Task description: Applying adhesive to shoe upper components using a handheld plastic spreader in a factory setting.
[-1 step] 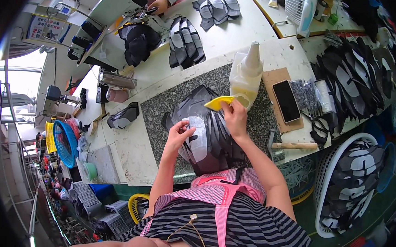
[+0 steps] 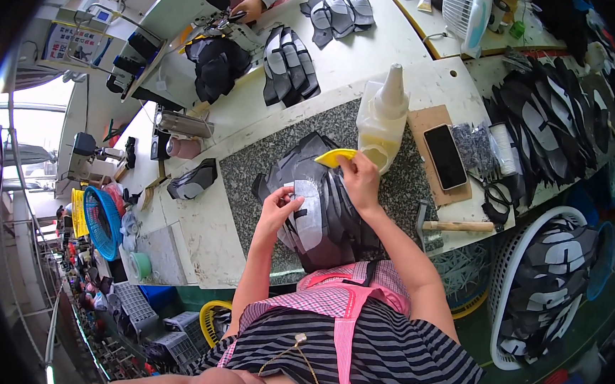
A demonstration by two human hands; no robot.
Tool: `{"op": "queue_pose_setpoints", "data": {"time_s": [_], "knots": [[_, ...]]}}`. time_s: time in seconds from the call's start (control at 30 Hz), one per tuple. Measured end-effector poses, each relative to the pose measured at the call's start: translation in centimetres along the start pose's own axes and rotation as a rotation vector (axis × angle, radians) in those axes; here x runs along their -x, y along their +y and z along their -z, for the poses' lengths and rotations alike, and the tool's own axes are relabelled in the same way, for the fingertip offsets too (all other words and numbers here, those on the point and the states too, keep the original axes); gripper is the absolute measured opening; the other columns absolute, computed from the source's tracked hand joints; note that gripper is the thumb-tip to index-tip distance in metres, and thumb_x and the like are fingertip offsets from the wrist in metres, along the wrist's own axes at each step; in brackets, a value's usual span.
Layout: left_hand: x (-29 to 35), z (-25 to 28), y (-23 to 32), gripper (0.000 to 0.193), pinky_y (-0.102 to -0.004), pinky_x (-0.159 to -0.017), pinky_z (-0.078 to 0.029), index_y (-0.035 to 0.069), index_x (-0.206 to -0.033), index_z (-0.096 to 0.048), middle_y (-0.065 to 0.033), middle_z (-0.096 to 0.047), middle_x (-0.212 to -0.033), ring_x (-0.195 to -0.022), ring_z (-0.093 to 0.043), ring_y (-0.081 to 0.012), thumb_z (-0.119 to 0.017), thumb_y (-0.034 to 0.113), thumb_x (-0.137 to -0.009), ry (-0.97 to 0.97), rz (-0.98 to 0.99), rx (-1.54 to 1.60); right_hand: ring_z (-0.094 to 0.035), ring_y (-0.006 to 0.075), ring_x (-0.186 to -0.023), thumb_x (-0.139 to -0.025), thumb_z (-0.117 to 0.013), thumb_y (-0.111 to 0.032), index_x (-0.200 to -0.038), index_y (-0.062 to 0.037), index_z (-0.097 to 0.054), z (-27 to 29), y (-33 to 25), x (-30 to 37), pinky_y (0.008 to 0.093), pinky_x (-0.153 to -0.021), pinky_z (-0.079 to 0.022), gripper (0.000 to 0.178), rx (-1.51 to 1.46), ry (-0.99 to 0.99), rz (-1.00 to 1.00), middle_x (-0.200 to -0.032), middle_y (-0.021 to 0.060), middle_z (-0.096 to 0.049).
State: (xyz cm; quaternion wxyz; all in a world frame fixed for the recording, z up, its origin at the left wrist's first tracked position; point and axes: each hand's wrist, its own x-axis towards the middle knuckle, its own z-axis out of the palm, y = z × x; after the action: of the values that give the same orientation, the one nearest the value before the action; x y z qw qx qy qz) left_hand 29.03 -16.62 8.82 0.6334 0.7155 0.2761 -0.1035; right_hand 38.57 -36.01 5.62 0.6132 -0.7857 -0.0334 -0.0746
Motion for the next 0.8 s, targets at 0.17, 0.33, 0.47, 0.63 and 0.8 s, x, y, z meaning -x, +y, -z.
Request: {"op": "queue_pose_setpoints", "data": {"time_s": [0.17,0.33,0.47,0.63,0.8], "knots": [[-0.1,0.5,-0.8,0.033,-0.0181,-0.061,-0.032,0.002,-0.107,-0.063,0.0084,-0.046,-0.076,-0.068,-0.042,-0.0018,-0.076,0.017,-0.081,-0.025,-0.02,0.038,-0.058,0.0266,-0.061,-0.088,-0.062,-0.006,-0.092,-0.0029,-0.065,2.2,-1.6,5.0,0.0338,-0.055,-0.045,0.006,-0.094,-0.18,0.298,-0.075,0.011,-0.058],[-0.1,0.8,-1.4,0.03,-0.0191,-0.063,-0.036,0.001,-0.102,-0.063,0.0061,-0.05,-0.077,-0.07,-0.046,-0.0032,-0.075,0.017,-0.081,-0.026,-0.084,0.038,-0.058,0.024,-0.063,-0.087,-0.062,-0.003,-0.089,-0.001,-0.064,8.0,-2.6,7.9,0.0306,-0.056,-0.043,0.004,-0.053,-0.275,0.188,-0.076,0.0108,-0.058],[1.5,1.3,0.5,0.028,-0.0214,-0.062,-0.039,0.0,-0.096,-0.062,0.0003,-0.053,-0.087,-0.073,-0.049,-0.0057,-0.075,0.021,-0.083,0.131,-0.593,-0.618,-0.06,0.025,-0.065,-0.09,-0.06,-0.006,-0.091,-0.0034,-0.064,8.3,-1.2,3.8,0.0305,-0.056,-0.044,0.004,0.134,0.09,0.179,-0.079,0.0095,-0.061],[2.9,1.0,2.7,0.014,-0.0176,-0.053,-0.04,0.007,-0.097,-0.06,0.0057,-0.062,-0.078,-0.065,-0.053,-0.0004,-0.066,0.019,-0.091,-0.124,-0.154,0.086,-0.063,0.0326,-0.076,-0.091,-0.058,-0.013,-0.096,-0.0094,-0.066,7.1,3.5,1.0,0.0404,-0.062,-0.048,0.01,0.309,0.094,0.248,-0.087,0.008,-0.065],[0.4,2.2,0.0,0.02,-0.0172,-0.054,-0.042,0.006,-0.102,-0.061,0.0053,-0.062,-0.079,-0.063,-0.055,-0.0006,-0.067,0.02,-0.09,-0.076,0.003,0.198,-0.062,0.0238,-0.066,-0.092,-0.06,-0.018,-0.095,-0.001,-0.066,6.9,4.8,2.0,0.0347,-0.06,-0.046,0.018,0.235,0.159,-0.212,-0.08,0.0103,-0.067]]}}
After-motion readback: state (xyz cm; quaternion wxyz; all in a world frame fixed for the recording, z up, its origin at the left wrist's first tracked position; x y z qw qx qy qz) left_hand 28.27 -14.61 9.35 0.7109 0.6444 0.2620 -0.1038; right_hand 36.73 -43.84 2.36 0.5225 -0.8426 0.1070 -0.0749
